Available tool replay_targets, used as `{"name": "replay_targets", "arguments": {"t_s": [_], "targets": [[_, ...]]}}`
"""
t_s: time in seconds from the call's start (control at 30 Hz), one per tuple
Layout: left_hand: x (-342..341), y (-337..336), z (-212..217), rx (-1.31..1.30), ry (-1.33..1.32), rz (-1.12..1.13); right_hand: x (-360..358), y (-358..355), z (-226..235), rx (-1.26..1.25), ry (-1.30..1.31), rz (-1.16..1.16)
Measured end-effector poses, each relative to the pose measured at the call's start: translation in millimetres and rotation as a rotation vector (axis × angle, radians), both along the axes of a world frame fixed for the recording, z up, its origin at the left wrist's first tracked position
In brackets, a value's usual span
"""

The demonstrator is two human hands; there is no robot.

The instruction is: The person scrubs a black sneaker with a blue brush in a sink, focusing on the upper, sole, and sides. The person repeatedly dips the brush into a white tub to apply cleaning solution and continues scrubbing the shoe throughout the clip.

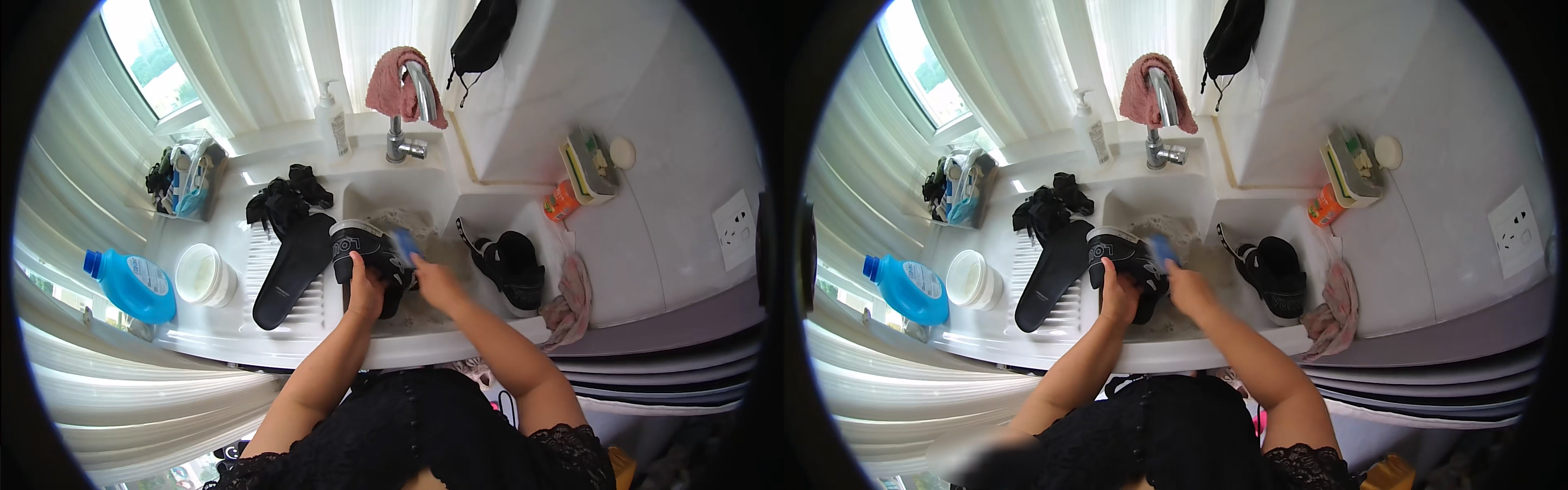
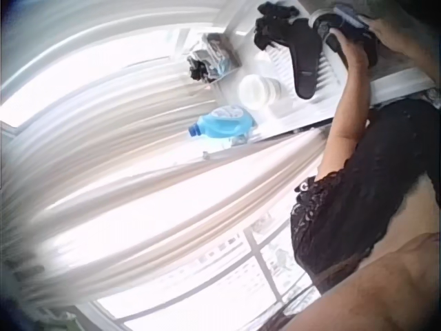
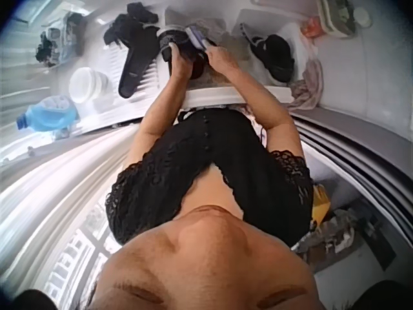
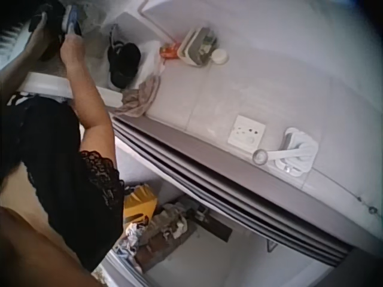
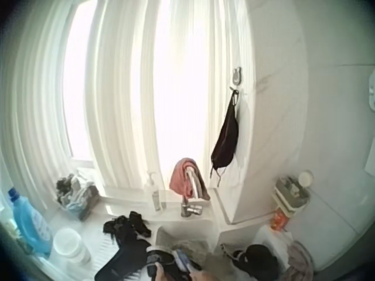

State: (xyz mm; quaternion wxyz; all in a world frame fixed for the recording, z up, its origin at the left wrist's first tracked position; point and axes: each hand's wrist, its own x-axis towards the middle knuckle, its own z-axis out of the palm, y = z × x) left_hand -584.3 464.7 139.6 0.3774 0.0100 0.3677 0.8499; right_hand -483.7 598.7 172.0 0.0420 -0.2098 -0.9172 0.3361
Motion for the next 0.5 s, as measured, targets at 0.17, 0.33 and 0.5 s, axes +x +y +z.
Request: {"name": "replay_targets", "arguments": {"t_s": [0.17, 0.33, 0.5], "targets": [[0.0, -0.3, -3.6, 0.03, -0.003, 0.015, -6.2, -18.7, 48.6, 0.072, 0.161, 0.062], [2.8, -0.5, 3.7, -0.009, -0.008, 0.045, -8.4, 5.1, -25.3, 0.047, -0.025, -0.021], [3.1, -3.7, 2.4, -0.021, -0.032, 0.055, 22.3, 56.1, -54.3, 0.08, -0.452, -0.182]]}}
